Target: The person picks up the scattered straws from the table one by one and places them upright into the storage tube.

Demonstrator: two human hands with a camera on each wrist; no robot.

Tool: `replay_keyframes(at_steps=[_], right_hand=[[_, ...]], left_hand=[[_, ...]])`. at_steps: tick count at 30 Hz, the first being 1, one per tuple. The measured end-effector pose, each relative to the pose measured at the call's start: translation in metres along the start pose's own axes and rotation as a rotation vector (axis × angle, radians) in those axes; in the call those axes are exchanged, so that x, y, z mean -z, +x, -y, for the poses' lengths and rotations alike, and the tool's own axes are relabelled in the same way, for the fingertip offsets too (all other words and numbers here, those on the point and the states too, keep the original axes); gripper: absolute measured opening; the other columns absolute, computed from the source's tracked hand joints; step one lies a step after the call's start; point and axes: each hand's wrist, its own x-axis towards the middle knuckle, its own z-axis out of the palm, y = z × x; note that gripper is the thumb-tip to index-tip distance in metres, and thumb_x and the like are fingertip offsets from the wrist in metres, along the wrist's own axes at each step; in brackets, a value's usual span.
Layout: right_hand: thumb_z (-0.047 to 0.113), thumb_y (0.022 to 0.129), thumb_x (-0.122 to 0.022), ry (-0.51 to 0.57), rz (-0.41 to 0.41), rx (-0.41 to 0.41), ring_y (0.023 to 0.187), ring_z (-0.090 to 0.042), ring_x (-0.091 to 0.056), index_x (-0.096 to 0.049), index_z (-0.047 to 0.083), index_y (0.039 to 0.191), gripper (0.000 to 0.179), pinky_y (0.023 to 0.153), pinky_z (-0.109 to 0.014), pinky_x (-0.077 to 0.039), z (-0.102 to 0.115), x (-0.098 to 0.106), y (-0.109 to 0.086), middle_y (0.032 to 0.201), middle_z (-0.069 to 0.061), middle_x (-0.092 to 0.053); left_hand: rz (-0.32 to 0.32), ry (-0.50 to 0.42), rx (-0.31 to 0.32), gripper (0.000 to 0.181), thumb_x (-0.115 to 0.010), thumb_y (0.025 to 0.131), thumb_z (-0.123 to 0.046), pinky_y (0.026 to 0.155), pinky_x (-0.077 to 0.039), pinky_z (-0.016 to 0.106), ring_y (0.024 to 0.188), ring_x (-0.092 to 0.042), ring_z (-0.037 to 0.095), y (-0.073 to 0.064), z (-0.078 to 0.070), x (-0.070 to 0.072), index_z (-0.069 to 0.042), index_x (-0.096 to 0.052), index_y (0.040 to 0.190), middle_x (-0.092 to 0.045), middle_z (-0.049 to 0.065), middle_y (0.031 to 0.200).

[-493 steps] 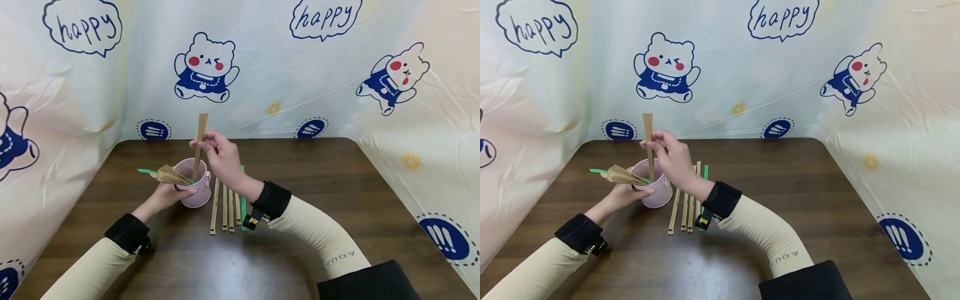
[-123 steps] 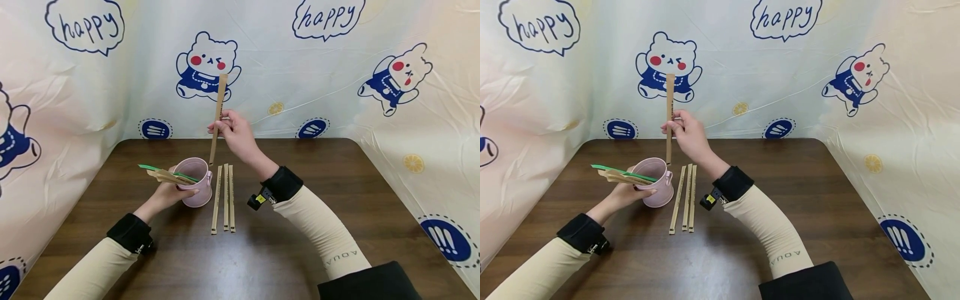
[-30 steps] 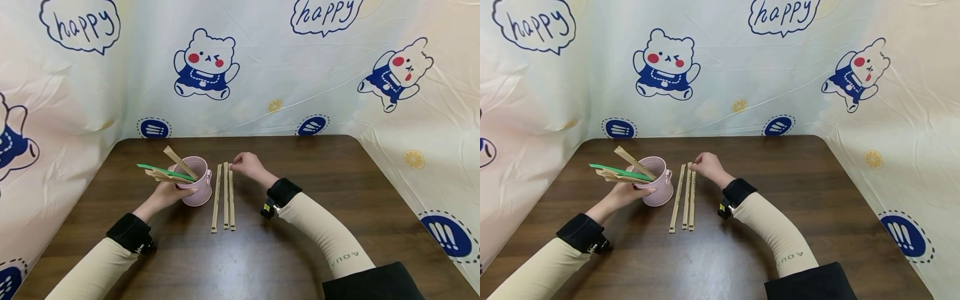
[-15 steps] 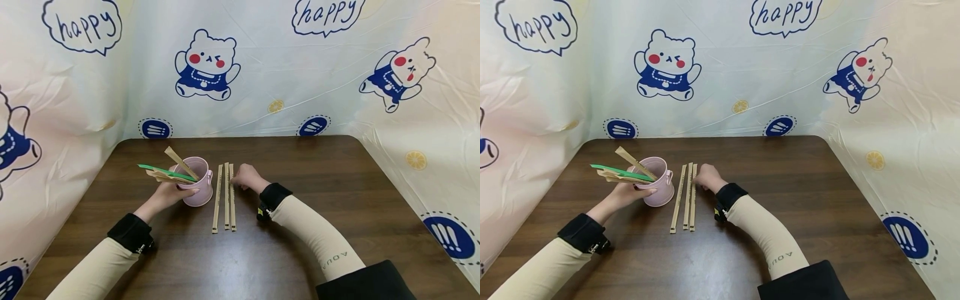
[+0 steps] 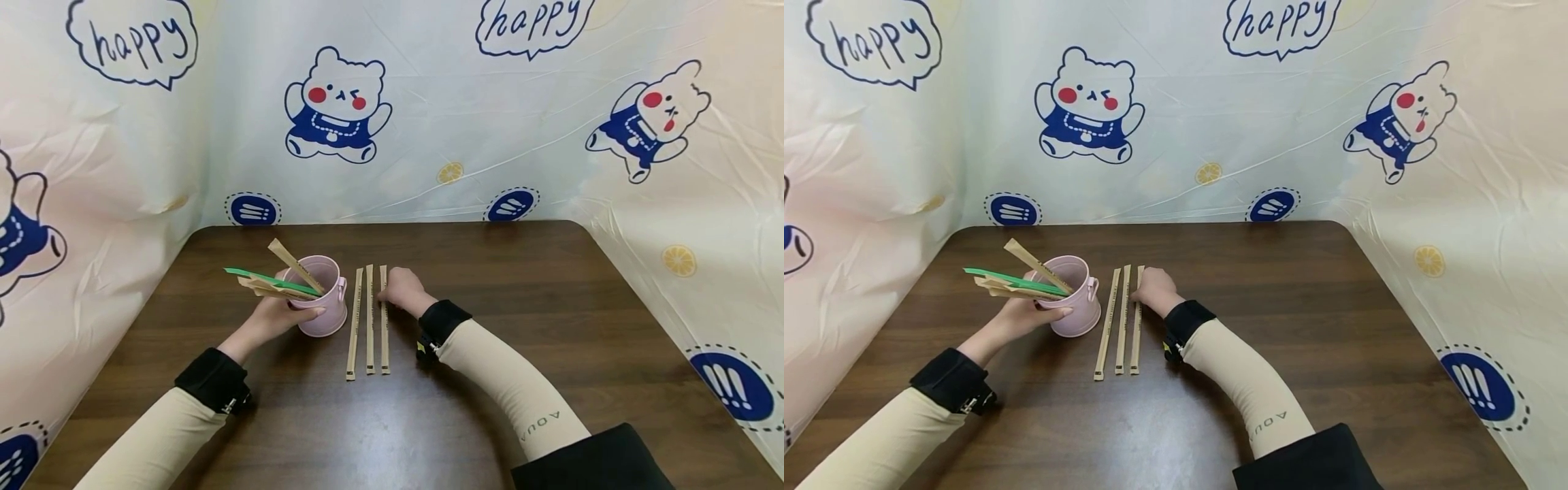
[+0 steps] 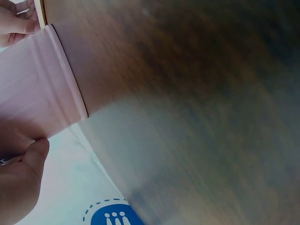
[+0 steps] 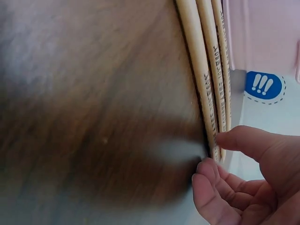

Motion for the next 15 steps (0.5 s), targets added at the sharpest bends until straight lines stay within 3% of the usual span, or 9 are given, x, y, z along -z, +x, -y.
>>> replay_keyframes(at_steps=[8,15], right_hand=[[0.016,0.092,-0.071,0.063,0.016,-0.064,0.045,-0.015,-0.049,-0.053,0.011,0.057,0.040,0.046,-0.025,-0.042,-0.008,0.003,0.002,0.051,-0.002,-0.050],[0.015,0.094,-0.068,0.126,0.025,-0.030,0.048,-0.014,-0.051,-0.041,0.016,0.054,0.048,0.051,-0.025,-0.048,-0.014,0.011,-0.003,0.049,0.000,-0.046]], left_hand=[[0.003,-0.003,0.023,0.073,-0.080,0.087,-0.009,0.115,-0.036,0.064,0.133,-0.047,0.044,0.001,0.001,0.000,0.010,-0.040,0.145,-0.039,0.033,0.147],[0.010,-0.001,0.025,0.071,-0.079,0.088,-0.009,0.114,-0.035,0.064,0.133,-0.045,0.045,0.001,0.001,0.001,0.010,-0.041,0.145,-0.036,0.034,0.149]])
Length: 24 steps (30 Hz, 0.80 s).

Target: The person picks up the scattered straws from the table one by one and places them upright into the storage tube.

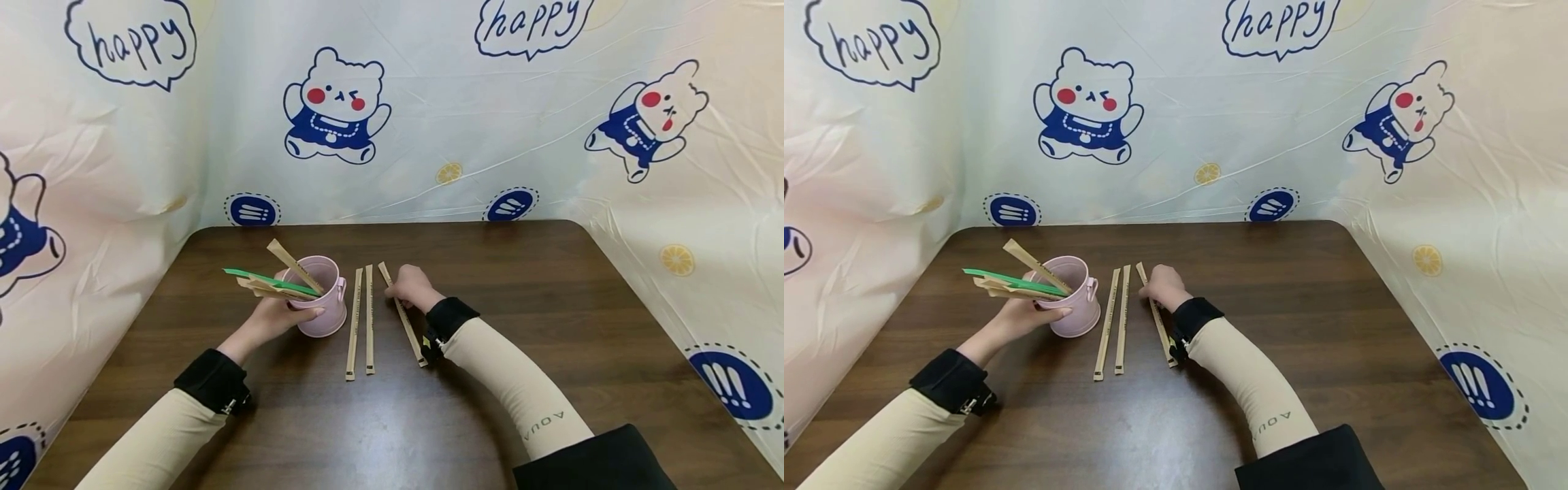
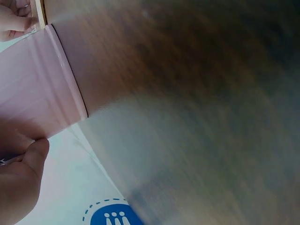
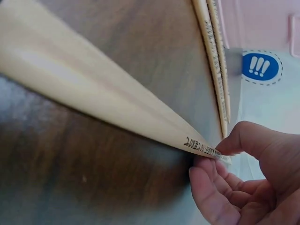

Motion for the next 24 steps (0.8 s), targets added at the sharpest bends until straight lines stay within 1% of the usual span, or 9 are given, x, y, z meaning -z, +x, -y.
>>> replay_keyframes(at_steps=[2,4,8,10,13,16,20,22,24], right_hand=[[0.013,0.093,-0.067,0.064,0.010,0.004,0.049,-0.013,-0.053,-0.046,0.013,0.054,0.044,0.052,-0.026,-0.051,-0.001,0.003,0.000,0.050,-0.001,-0.050],[0.012,0.095,-0.065,0.131,0.037,-0.008,0.050,-0.013,-0.057,-0.059,0.006,0.060,0.036,0.051,-0.024,-0.051,-0.003,0.006,0.001,0.053,-0.002,-0.055],[0.004,0.097,-0.059,0.263,0.061,-0.049,0.053,-0.013,-0.063,-0.073,-0.010,0.088,0.022,0.046,-0.020,-0.045,-0.006,0.015,0.004,0.066,-0.010,-0.070],[0.000,0.098,-0.056,0.309,0.051,-0.054,0.057,-0.014,-0.066,-0.072,-0.012,0.096,0.020,0.047,-0.019,-0.044,-0.006,0.021,0.003,0.075,-0.014,-0.073],[-0.002,0.099,-0.054,0.370,0.029,-0.073,0.062,-0.016,-0.067,-0.068,-0.012,0.103,0.017,0.054,-0.021,-0.049,-0.004,0.031,0.000,0.084,-0.018,-0.073],[-0.004,0.100,-0.053,0.437,0.019,-0.089,0.065,-0.017,-0.065,-0.063,-0.011,0.103,0.012,0.071,-0.031,-0.059,-0.001,0.041,-0.002,0.087,-0.017,-0.069],[-0.004,0.102,-0.052,0.515,0.006,-0.085,0.067,-0.016,-0.063,-0.058,-0.008,0.102,0.007,0.094,-0.046,-0.059,0.003,0.053,-0.004,0.087,-0.015,-0.064],[-0.002,0.103,-0.052,0.522,-0.008,-0.069,0.069,-0.016,-0.064,-0.058,-0.008,0.104,0.008,0.096,-0.047,-0.058,0.005,0.058,-0.004,0.087,-0.014,-0.064],[-0.001,0.104,-0.052,0.512,-0.025,-0.046,0.074,-0.020,-0.068,-0.059,-0.009,0.108,0.012,0.090,-0.044,-0.060,0.008,0.064,-0.006,0.088,-0.015,-0.067]], left_hand=[[0.005,0.001,-0.001,0.071,-0.079,0.088,-0.009,0.114,-0.035,0.065,0.134,-0.044,0.045,0.000,0.000,0.000,0.010,-0.041,0.144,-0.034,0.034,0.149],[0.005,0.006,-0.002,0.069,-0.079,0.088,-0.009,0.114,-0.035,0.065,0.133,-0.043,0.045,0.000,0.001,0.000,0.010,-0.042,0.144,-0.034,0.035,0.149],[0.004,0.000,-0.012,0.067,-0.079,0.088,-0.009,0.114,-0.035,0.063,0.133,-0.045,0.043,0.000,0.001,0.000,0.010,-0.044,0.142,-0.035,0.034,0.148],[0.002,-0.008,-0.015,0.066,-0.079,0.088,-0.009,0.114,-0.036,0.062,0.133,-0.045,0.042,0.000,0.001,0.000,0.009,-0.045,0.142,-0.036,0.033,0.148],[0.000,-0.012,-0.019,0.067,-0.080,0.088,-0.009,0.114,-0.036,0.062,0.133,-0.046,0.042,-0.001,0.001,-0.001,0.009,-0.044,0.142,-0.037,0.032,0.147],[-0.001,-0.009,-0.020,0.067,-0.080,0.088,-0.008,0.114,-0.037,0.062,0.132,-0.046,0.042,-0.001,0.001,-0.001,0.009,-0.044,0.142,-0.038,0.032,0.146],[0.000,0.004,-0.017,0.067,-0.079,0.088,-0.008,0.114,-0.036,0.063,0.132,-0.045,0.044,-0.001,0.001,-0.001,0.010,-0.044,0.142,-0.036,0.034,0.147],[-0.001,0.007,-0.019,0.067,-0.079,0.088,-0.007,0.114,-0.035,0.064,0.133,-0.044,0.045,-0.001,0.001,-0.001,0.010,-0.044,0.142,-0.035,0.035,0.147],[0.000,0.004,-0.020,0.067,-0.079,0.088,-0.007,0.114,-0.036,0.064,0.133,-0.045,0.045,-0.001,0.001,-0.001,0.010,-0.043,0.142,-0.035,0.034,0.147]])
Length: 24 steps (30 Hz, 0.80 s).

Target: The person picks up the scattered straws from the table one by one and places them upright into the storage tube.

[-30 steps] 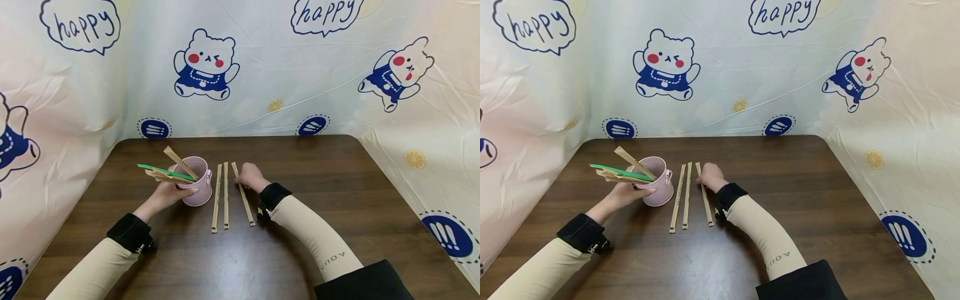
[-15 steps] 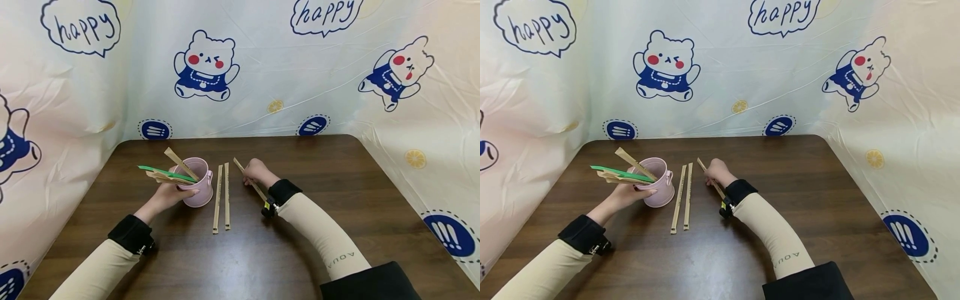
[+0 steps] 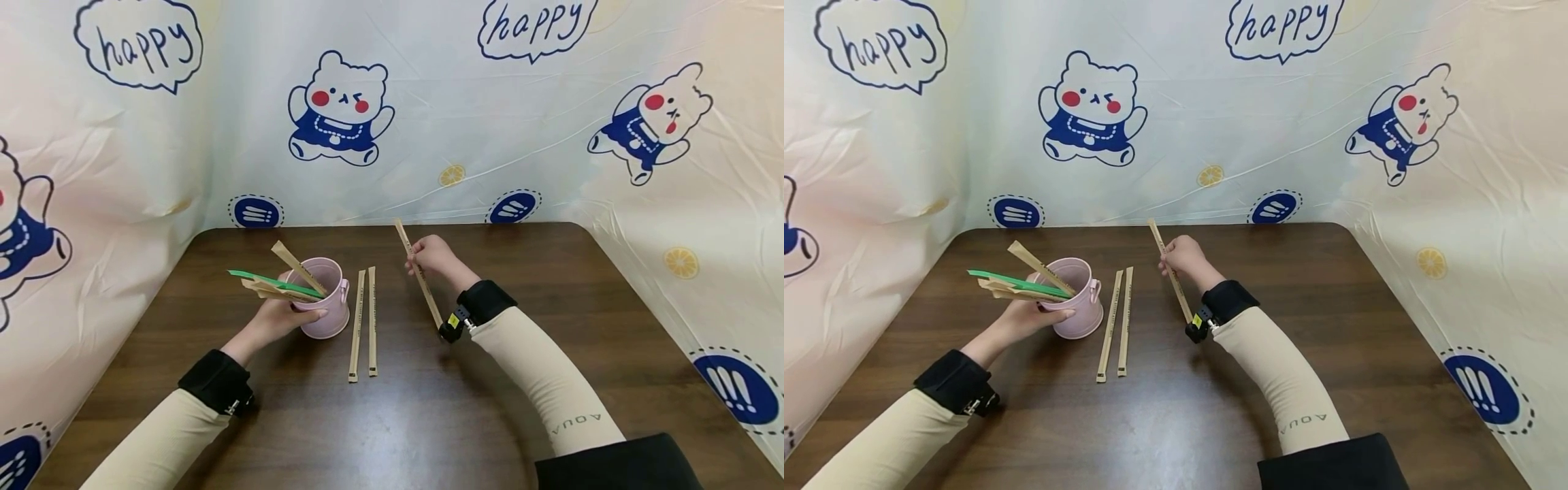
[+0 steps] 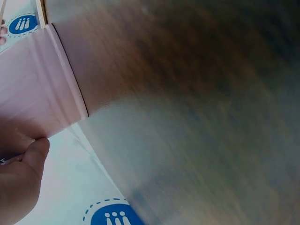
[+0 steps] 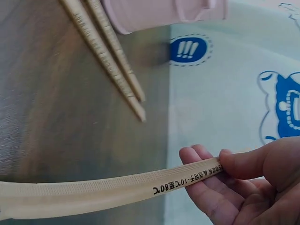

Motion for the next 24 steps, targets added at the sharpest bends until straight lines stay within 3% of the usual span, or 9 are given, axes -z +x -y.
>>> replay_keyframes(at_steps=[4,7,11,15,18,24], right_hand=[[0.003,0.105,-0.052,-0.035,-0.028,0.050,0.097,-0.036,-0.073,-0.060,-0.010,0.119,0.021,0.074,-0.033,-0.058,0.010,0.006,-0.006,0.100,-0.021,-0.072],[0.006,0.106,-0.051,-0.008,-0.039,0.081,0.112,-0.041,-0.070,-0.058,-0.009,0.124,0.024,0.075,-0.031,-0.057,0.018,0.008,-0.011,0.114,-0.025,-0.071],[0.010,0.108,-0.050,0.021,-0.055,0.143,0.114,-0.037,-0.069,-0.056,-0.006,0.127,0.026,0.075,-0.029,-0.052,0.031,0.010,-0.017,0.123,-0.026,-0.070],[0.011,0.108,-0.049,-0.026,-0.092,0.259,0.112,-0.034,-0.071,-0.058,-0.005,0.125,0.025,0.071,-0.022,-0.046,0.043,0.013,-0.025,0.122,-0.024,-0.072],[0.010,0.108,-0.050,-0.046,-0.122,0.356,0.111,-0.035,-0.072,-0.057,-0.007,0.125,0.025,0.071,-0.019,-0.047,0.051,0.013,-0.030,0.120,-0.024,-0.073],[0.012,0.107,-0.052,0.010,-0.150,0.470,0.112,-0.034,-0.072,-0.057,-0.005,0.125,0.025,0.070,-0.020,-0.048,0.069,0.008,-0.043,0.120,-0.021,-0.074]], left_hand=[[0.001,-0.001,0.000,0.069,-0.079,0.088,-0.008,0.113,-0.037,0.064,0.132,-0.047,0.044,0.000,-0.001,0.000,0.010,-0.042,0.143,-0.037,0.034,0.147],[0.004,-0.007,0.007,0.071,-0.080,0.088,-0.009,0.114,-0.037,0.063,0.133,-0.047,0.044,0.000,-0.002,0.000,0.010,-0.040,0.144,-0.038,0.033,0.147],[0.005,-0.012,0.008,0.072,-0.080,0.088,-0.009,0.114,-0.037,0.063,0.133,-0.047,0.043,0.000,-0.003,0.000,0.010,-0.040,0.145,-0.039,0.032,0.147],[0.010,-0.011,0.005,0.069,-0.079,0.088,-0.009,0.113,-0.038,0.062,0.132,-0.048,0.042,0.000,-0.003,0.000,0.010,-0.042,0.143,-0.039,0.032,0.147],[0.012,-0.009,0.002,0.068,-0.079,0.089,-0.009,0.113,-0.038,0.062,0.131,-0.049,0.042,0.000,-0.003,0.000,0.010,-0.043,0.143,-0.040,0.032,0.146],[0.007,-0.009,0.000,0.068,-0.079,0.088,-0.009,0.112,-0.039,0.060,0.129,-0.050,0.041,0.000,-0.003,0.000,0.009,-0.042,0.143,-0.041,0.031,0.145]])
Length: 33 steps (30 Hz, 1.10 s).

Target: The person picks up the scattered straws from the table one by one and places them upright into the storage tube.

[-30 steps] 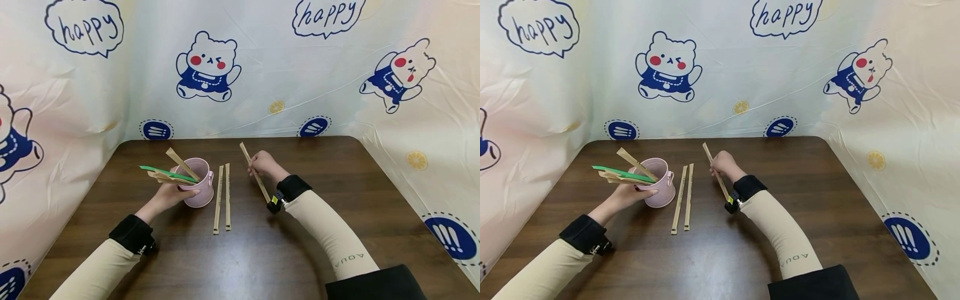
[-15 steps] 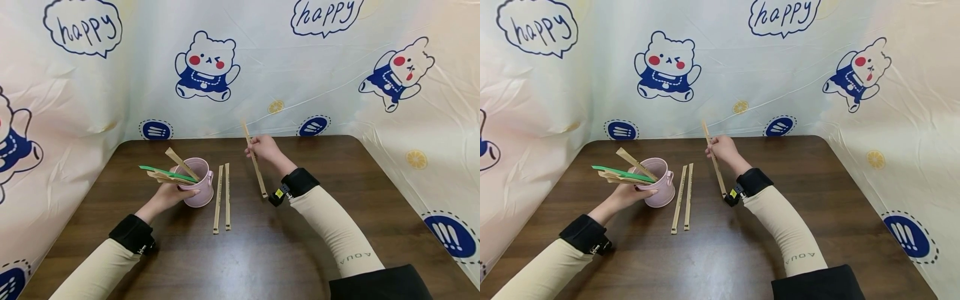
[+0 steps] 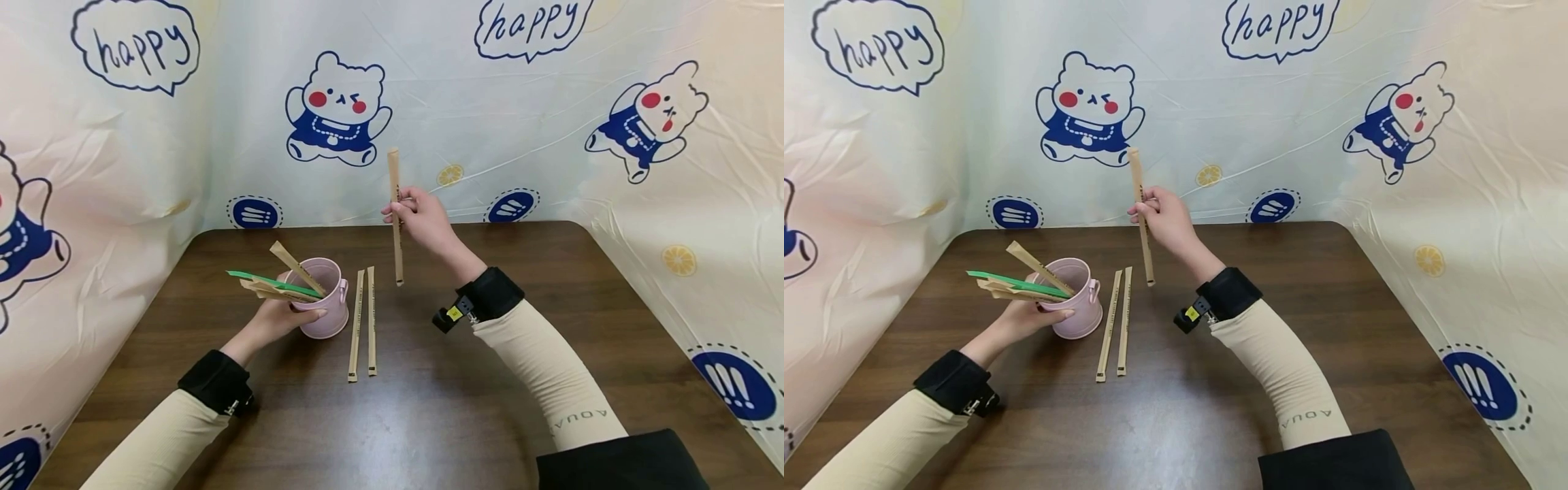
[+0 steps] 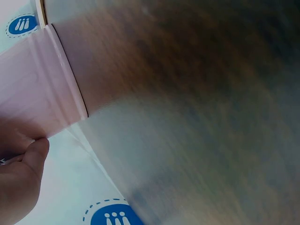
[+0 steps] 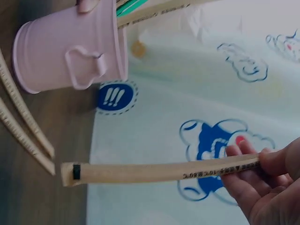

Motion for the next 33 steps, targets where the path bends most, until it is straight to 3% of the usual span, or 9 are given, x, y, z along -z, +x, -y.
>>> replay_keyframes(at_steps=[5,10,16,21,24,28,30,33], right_hand=[[0.009,0.106,-0.053,0.059,-0.014,0.116,0.108,-0.034,-0.074,-0.058,-0.005,0.122,0.022,0.080,-0.028,-0.057,0.018,-0.009,-0.007,0.116,-0.023,-0.075],[0.002,0.104,-0.054,0.160,-0.006,0.293,0.104,-0.038,-0.073,-0.058,-0.010,0.116,0.018,0.094,-0.041,-0.060,0.033,-0.023,-0.017,0.111,-0.030,-0.073],[-0.002,0.102,-0.055,0.224,-0.006,0.454,0.100,-0.040,-0.073,-0.058,-0.011,0.114,0.015,0.096,-0.037,-0.059,0.039,-0.043,-0.033,0.107,-0.031,-0.073],[-0.004,0.102,-0.054,0.262,0.017,0.485,0.100,-0.041,-0.072,-0.058,-0.012,0.112,0.013,0.099,-0.037,-0.058,0.032,-0.060,-0.038,0.107,-0.032,-0.072],[-0.003,0.101,-0.055,0.236,0.033,0.487,0.102,-0.039,-0.072,-0.059,-0.010,0.112,0.013,0.099,-0.031,-0.057,0.024,-0.068,-0.039,0.109,-0.029,-0.073],[-0.001,0.102,-0.056,0.154,0.077,0.485,0.107,-0.033,-0.073,-0.060,-0.007,0.113,0.014,0.081,-0.017,-0.053,0.012,-0.079,-0.041,0.112,-0.024,-0.075],[0.000,0.102,-0.056,0.116,0.106,0.473,0.106,-0.032,-0.074,-0.060,-0.005,0.113,0.013,0.072,-0.017,-0.046,0.005,-0.085,-0.042,0.114,-0.022,-0.076],[0.001,0.102,-0.056,0.070,0.143,0.426,0.099,-0.033,-0.074,-0.059,-0.005,0.114,0.013,0.069,-0.016,-0.043,-0.004,-0.092,-0.044,0.116,-0.022,-0.075]], left_hand=[[-0.009,0.004,-0.012,0.068,-0.080,0.087,-0.008,0.111,-0.040,0.060,0.128,-0.050,0.041,0.000,0.001,0.000,0.010,-0.044,0.142,-0.041,0.032,0.144],[-0.017,-0.009,-0.008,0.069,-0.080,0.087,-0.007,0.111,-0.039,0.059,0.128,-0.050,0.040,0.000,0.002,-0.001,0.009,-0.043,0.143,-0.041,0.032,0.144],[-0.017,-0.012,-0.011,0.070,-0.080,0.086,-0.008,0.109,-0.041,0.053,0.127,-0.051,0.037,0.000,0.001,-0.002,0.007,-0.044,0.144,-0.043,0.029,0.144],[-0.008,-0.012,-0.009,0.071,-0.080,0.087,-0.007,0.112,-0.038,0.061,0.129,-0.049,0.043,0.000,0.000,0.000,0.009,-0.042,0.145,-0.040,0.033,0.145],[0.000,-0.023,-0.014,0.072,-0.080,0.087,-0.007,0.112,-0.037,0.062,0.131,-0.048,0.044,0.002,-0.001,0.000,0.008,-0.041,0.146,-0.040,0.033,0.146],[0.002,-0.013,-0.005,0.073,-0.080,0.088,-0.008,0.112,-0.039,0.062,0.130,-0.049,0.045,0.003,-0.002,0.001,0.009,-0.039,0.146,-0.041,0.033,0.145],[-0.004,-0.002,-0.008,0.073,-0.080,0.088,-0.008,0.109,-0.042,0.057,0.127,-0.052,0.043,0.003,-0.002,0.001,0.009,-0.039,0.146,-0.043,0.032,0.144],[-0.005,-0.020,-0.046,0.075,-0.080,0.087,-0.006,0.108,-0.044,0.036,0.128,-0.054,0.039,0.004,0.001,0.001,0.006,-0.039,0.148,-0.046,0.029,0.145]])
